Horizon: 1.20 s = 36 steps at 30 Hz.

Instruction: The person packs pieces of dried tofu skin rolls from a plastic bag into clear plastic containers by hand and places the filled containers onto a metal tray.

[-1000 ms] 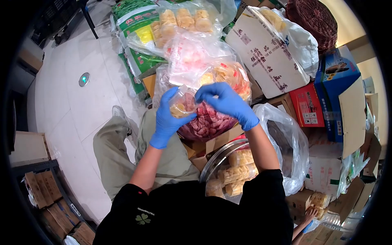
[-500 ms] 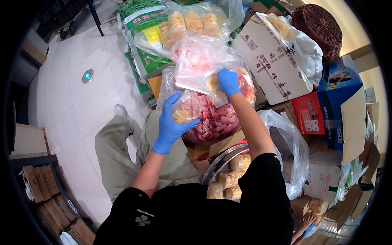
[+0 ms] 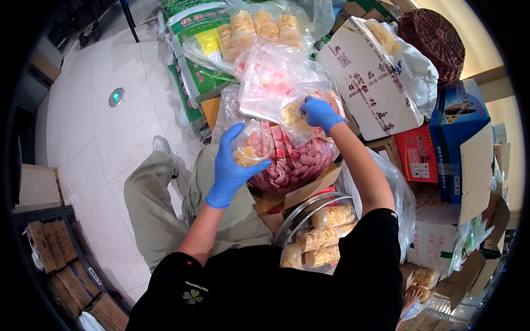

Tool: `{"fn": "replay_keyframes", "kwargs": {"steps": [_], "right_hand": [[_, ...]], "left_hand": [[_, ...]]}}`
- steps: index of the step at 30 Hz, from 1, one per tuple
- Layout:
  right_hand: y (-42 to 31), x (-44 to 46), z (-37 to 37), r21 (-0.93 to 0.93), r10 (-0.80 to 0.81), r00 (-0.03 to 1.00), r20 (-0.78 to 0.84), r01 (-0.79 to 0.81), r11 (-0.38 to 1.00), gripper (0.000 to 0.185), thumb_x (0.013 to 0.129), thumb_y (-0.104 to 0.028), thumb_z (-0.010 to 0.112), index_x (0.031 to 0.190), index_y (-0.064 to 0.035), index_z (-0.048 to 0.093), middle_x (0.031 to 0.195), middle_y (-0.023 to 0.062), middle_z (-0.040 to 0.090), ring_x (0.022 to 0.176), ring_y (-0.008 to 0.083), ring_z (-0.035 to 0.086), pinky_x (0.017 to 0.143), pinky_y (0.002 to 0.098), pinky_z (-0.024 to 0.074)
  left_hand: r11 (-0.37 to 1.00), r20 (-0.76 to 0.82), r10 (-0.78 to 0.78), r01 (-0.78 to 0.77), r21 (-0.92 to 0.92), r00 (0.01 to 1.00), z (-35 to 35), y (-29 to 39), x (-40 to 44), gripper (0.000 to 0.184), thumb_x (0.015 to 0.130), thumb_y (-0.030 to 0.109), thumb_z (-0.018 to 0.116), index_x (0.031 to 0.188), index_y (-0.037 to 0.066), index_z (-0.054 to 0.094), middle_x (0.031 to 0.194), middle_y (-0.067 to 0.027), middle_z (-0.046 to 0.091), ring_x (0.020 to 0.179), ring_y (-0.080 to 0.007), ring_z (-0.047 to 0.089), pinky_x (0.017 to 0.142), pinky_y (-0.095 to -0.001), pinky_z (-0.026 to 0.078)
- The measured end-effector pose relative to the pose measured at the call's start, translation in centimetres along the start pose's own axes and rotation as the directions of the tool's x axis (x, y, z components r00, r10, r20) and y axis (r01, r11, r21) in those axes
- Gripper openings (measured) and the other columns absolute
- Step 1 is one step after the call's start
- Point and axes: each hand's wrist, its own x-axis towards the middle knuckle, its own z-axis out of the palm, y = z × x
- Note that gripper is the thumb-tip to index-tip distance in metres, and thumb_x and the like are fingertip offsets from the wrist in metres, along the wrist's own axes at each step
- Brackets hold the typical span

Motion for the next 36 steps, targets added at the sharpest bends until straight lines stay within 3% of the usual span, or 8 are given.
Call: {"fn": "replay_keyframes", "kwargs": {"steps": [3, 12, 16, 18, 21, 28, 31, 36], "right_hand": [[-0.3, -0.1, -0.5, 0.126, 0.043, 0.983, 0.179, -0.067, 0.99, 0.026, 0.07, -0.014, 0.07, 0.095, -0.0077, 0.071, 0.097, 0.0165, 0.066, 0.092, 0.0368, 0.064, 0.083, 0.0418, 0.0518], [-2.0, -1.9, -0.8, 0.091, 0.059, 0.979, 0.195, -0.078, 0.993, 0.056, 0.065, -0.03, 0.082, 0.112, -0.0079, 0.063, 0.111, 0.016, 0.062, 0.099, 0.0366, 0.062, 0.086, 0.0414, 0.0502], [-1.7, -2.3, -1.4, 0.126, 0.063, 0.993, 0.1, -0.076, 0.989, 0.049, 0.067, -0.028, 0.082, 0.106, -0.0059, 0.063, 0.102, 0.015, 0.064, 0.092, 0.0343, 0.062, 0.082, 0.0411, 0.0498], [-1.2, -2.3, -2.4, 0.302, 0.091, 0.98, 0.179, -0.142, 0.942, 0.037, 0.069, -0.022, 0.08, 0.095, -0.0032, 0.062, 0.09, 0.0141, 0.064, 0.08, 0.0285, 0.061, 0.075, 0.0379, 0.0491], [-0.7, -3.1, -3.8, 0.476, 0.039, 0.993, 0.109, -0.087, 0.875, 0.024, 0.074, -0.017, 0.075, 0.086, -0.0003, 0.062, 0.077, 0.0098, 0.062, 0.072, 0.0188, 0.058, 0.068, 0.0326, 0.0475], [-1.6, -4.0, -5.4, 0.738, 0.25, 0.957, -0.148, -0.061, 0.672, 0.02, 0.083, -0.014, 0.072, 0.095, 0.0012, 0.066, 0.074, 0.0031, 0.059, 0.069, 0.0116, 0.052, 0.066, 0.0286, 0.0469], [-4.4, -5.3, -8.9, 0.639, 0.273, 0.935, -0.227, -0.068, 0.766, 0.021, 0.083, -0.013, 0.072, 0.099, 0.0003, 0.069, 0.076, 0.0022, 0.061, 0.067, 0.0095, 0.051, 0.064, 0.0275, 0.0462], [-8.9, -7.3, -14.5, 0.664, 0.222, 0.947, -0.233, -0.012, 0.748, 0.02, 0.083, -0.01, 0.072, 0.101, -0.0017, 0.072, 0.076, 0.0009, 0.062, 0.065, 0.0072, 0.048, 0.061, 0.0247, 0.0437]], "left_hand": [[1.0, -0.004, -0.006, 0.006, -0.004, 1.0, -0.1, 0.1, -0.2, 0.096, 0.062, 0.032, 0.094, 0.136, 0.002, 0.04, 0.129, -0.0182, 0.055, 0.112, -0.0332, 0.061, 0.095, -0.0406, 0.051], [0.997, 0.032, -0.043, 0.045, -0.059, 0.999, 0.0, 0.7, -0.4, 0.094, 0.064, 0.024, 0.094, 0.138, 0.002, 0.041, 0.132, -0.0151, 0.052, 0.119, -0.0272, 0.057, 0.101, -0.0371, 0.048], [0.997, 0.023, -0.045, 0.046, -0.069, 0.999, -0.1, 0.6, -0.5, 0.094, 0.064, 0.025, 0.094, 0.138, 0.002, 0.041, 0.132, -0.0153, 0.052, 0.119, -0.0273, 0.057, 0.1, -0.0375, 0.048], [0.999, 0.014, -0.034, 0.035, -0.035, 0.999, -0.1, 0.4, -0.5, 0.096, 0.063, 0.028, 0.094, 0.138, 0.002, 0.04, 0.131, -0.0171, 0.053, 0.117, -0.0302, 0.059, 0.098, -0.039, 0.049], [1.0, 0.014, -0.007, 0.007, 0.002, 1.0, 0.2, 0.2, -0.2, 0.097, 0.062, 0.031, 0.094, 0.137, 0.002, 0.039, 0.131, -0.0188, 0.054, 0.115, -0.0334, 0.06, 0.096, -0.0405, 0.05], [1.0, 0.027, 0.002, -0.002, 0.012, 1.0, 1.4, -0.1, 0.9, 0.09, 0.065, 0.025, 0.093, 0.136, 0.002, 0.043, 0.131, -0.015, 0.053, 0.118, -0.0272, 0.057, 0.1, -0.0375, 0.048], [0.996, 0.055, -0.022, 0.018, 0.084, 0.998, 2.3, -0.7, 1.9, 0.089, 0.066, 0.027, 0.092, 0.136, 0.003, 0.043, 0.13, -0.0144, 0.053, 0.118, -0.0275, 0.057, 0.098, -0.0388, 0.049], [0.992, 0.085, -0.123, 0.122, 0.02, 0.989, 3.7, -0.6, 3.1, 0.089, 0.066, 0.026, 0.092, 0.136, 0.003, 0.042, 0.13, -0.0156, 0.052, 0.117, -0.0295, 0.058, 0.095, -0.0412, 0.051]]}}
